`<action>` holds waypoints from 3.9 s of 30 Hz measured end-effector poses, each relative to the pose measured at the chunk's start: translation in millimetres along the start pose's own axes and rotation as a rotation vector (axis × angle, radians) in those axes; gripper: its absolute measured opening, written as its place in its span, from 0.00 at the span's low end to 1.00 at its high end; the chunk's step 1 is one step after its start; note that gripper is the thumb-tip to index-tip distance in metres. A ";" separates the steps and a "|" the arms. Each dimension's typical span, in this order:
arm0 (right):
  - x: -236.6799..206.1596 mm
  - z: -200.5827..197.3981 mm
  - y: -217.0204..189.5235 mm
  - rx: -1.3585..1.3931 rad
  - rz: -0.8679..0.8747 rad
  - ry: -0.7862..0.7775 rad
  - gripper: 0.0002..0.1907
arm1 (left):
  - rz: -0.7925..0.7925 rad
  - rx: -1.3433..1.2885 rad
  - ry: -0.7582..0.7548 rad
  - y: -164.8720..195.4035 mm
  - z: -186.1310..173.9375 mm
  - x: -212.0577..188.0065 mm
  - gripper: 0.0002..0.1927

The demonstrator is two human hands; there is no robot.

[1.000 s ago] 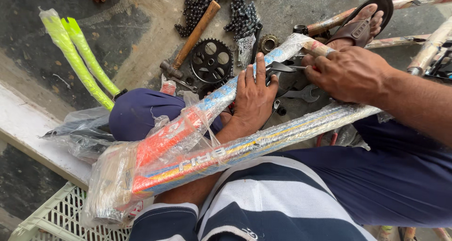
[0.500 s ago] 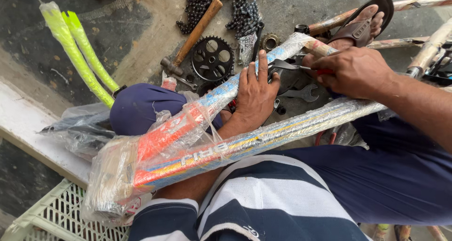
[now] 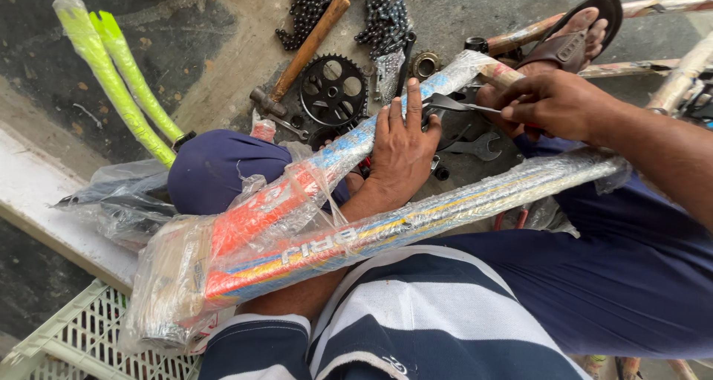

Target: The person uses a screwdriver to cut and remove plastic wrapping from a bicycle frame. They then peel off the remaining plastic by hand to reveal the frame underneath.

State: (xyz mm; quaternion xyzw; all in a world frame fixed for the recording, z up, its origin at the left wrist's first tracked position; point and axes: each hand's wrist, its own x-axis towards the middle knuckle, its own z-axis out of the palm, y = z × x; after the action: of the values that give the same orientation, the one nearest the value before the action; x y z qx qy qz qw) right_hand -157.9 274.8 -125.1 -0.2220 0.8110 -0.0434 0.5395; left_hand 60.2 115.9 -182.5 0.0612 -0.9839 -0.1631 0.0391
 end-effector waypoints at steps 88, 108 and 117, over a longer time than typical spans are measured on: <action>-125.8 -12.4 5.9 -0.449 -0.362 0.520 0.18 | -0.075 -0.146 -0.022 -9.0 -28.4 7.4 0.33; -44.9 99.4 43.8 -0.567 -0.674 0.891 0.20 | -0.333 -0.218 -0.567 -30.0 -17.7 59.8 0.21; -38.3 92.0 35.7 -0.405 -0.688 0.819 0.21 | -0.359 -0.211 -0.660 -25.8 -22.0 64.0 0.22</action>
State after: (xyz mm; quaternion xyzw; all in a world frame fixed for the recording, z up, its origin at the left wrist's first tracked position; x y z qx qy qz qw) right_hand -74.6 338.0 -141.5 -0.5371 0.8272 -0.1427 0.0825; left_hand 1.8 76.2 -166.5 0.1723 -0.8952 -0.2784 -0.3025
